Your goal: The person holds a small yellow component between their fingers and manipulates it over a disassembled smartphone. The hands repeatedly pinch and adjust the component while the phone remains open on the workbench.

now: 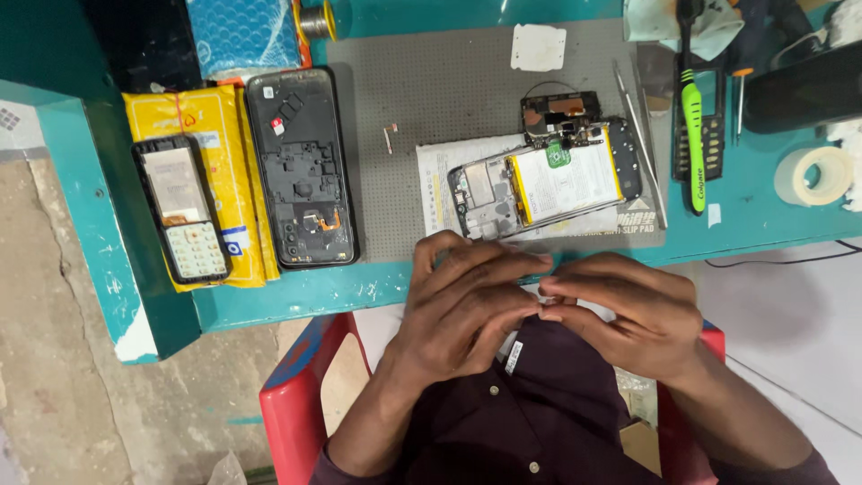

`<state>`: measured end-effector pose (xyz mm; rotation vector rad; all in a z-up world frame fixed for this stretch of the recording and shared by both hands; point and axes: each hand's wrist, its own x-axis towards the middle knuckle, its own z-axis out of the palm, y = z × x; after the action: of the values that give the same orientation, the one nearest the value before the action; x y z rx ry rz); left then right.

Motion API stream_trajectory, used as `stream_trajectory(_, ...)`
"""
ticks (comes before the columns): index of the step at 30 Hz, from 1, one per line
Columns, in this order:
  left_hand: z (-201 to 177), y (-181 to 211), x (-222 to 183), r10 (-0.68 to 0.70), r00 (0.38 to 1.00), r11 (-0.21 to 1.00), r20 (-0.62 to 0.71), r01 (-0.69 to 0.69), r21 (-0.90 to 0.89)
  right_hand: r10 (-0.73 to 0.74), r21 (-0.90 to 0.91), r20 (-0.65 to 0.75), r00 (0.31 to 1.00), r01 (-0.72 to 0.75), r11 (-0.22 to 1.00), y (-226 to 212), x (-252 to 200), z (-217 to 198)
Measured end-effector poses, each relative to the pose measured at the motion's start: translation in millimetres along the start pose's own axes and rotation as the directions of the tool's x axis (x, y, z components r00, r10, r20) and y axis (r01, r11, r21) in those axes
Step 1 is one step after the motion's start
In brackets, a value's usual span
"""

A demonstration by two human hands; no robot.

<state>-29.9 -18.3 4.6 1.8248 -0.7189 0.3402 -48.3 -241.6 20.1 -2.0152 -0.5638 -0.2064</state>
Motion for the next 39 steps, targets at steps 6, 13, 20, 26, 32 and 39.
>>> stream_trajectory(6,11,-5,-7,0.054,0.998,0.998,0.028,-0.055,0.035,-0.087,-0.039,-0.069,0.994,0.084,0.996,7,-9,2)
stream_trajectory(13,18,-4,-12,-0.022,0.999,0.997,0.029,0.024,-0.072,-0.233,-0.259,0.011,0.972,0.228,0.939,-2,-7,-15)
stream_trajectory(20,13,12,-16,-0.473,0.756,0.461,0.452,0.65,-0.605,-0.354,-0.356,0.205,0.913,0.406,0.841,-6,-9,-29)
stream_trajectory(26,22,6,-25,-0.481,0.7,0.262,0.527,0.689,-0.676,-0.283,-0.297,0.224,0.933,0.342,0.892,-9,-7,-26)
stream_trajectory(32,26,9,-30,-0.585,0.712,0.327,0.388,0.645,-0.69,-0.253,-0.118,0.043,0.967,0.256,0.959,17,-8,-10)
stream_trajectory(39,33,22,-24,-0.586,0.799,0.566,0.139,0.525,-0.635,0.117,0.251,-0.067,0.991,-0.097,0.963,16,-21,2)
